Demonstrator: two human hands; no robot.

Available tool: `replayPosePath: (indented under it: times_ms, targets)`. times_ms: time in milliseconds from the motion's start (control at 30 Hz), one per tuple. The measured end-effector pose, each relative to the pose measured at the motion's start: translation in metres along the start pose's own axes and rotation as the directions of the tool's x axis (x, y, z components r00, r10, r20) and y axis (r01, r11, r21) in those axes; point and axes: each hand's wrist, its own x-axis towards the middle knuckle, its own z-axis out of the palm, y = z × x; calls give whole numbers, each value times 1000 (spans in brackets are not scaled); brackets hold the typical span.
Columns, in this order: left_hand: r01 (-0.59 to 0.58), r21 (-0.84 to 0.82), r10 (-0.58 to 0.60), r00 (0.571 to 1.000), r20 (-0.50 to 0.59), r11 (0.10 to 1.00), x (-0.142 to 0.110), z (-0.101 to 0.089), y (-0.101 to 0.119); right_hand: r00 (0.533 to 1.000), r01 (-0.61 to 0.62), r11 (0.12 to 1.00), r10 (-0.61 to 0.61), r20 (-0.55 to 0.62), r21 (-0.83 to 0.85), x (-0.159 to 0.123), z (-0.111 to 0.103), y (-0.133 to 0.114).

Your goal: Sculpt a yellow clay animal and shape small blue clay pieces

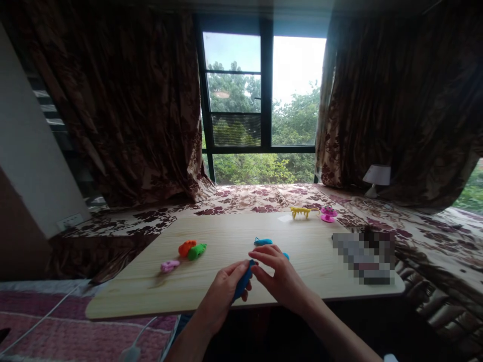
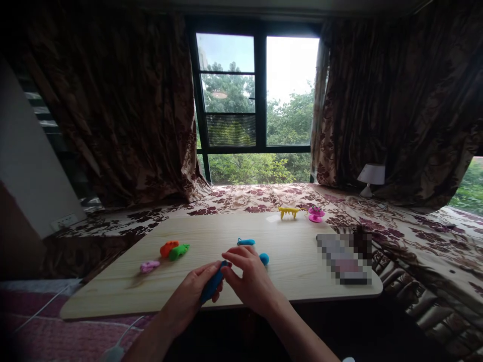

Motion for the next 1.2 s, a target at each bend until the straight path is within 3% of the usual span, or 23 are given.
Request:
replayPosePath:
  times_ms: [100,167,300,500,700,867,1067,1200]
  targets:
    - [-8,55,5,998,59,998,-4,1,4,999,-27,1000,28,-30,14,-2,2,5]
    - [-55,183,46,997,55,982,-4,-3,1,996,-63,998,64,-63,18,-4,4,10]
    - [-155,487,200,979,-41,859,5,-17,-16,982,-156,988,156,-108,16,-14,14,22]
    - [-196,699,341,937,-73,688,17,-26,-35,972,-228,973,226,-66,-28,-29,20,37]
    - [-237,806,380,925,17,542,14,-30,-38,978,-204,975,206,16,-87,-40,14,38]
    - [-211,864,392,920,18,456,11,-35,-37,976,-212,968,216,14,-134,-45,14,41]
    - [-204,930,397,915,70,307,5,-29,-33,986,-150,970,161,44,-190,-43,5,39]
    - [-192,945,407,910,72,263,3,-26,-35,990,-102,976,118,73,-194,-41,2,35]
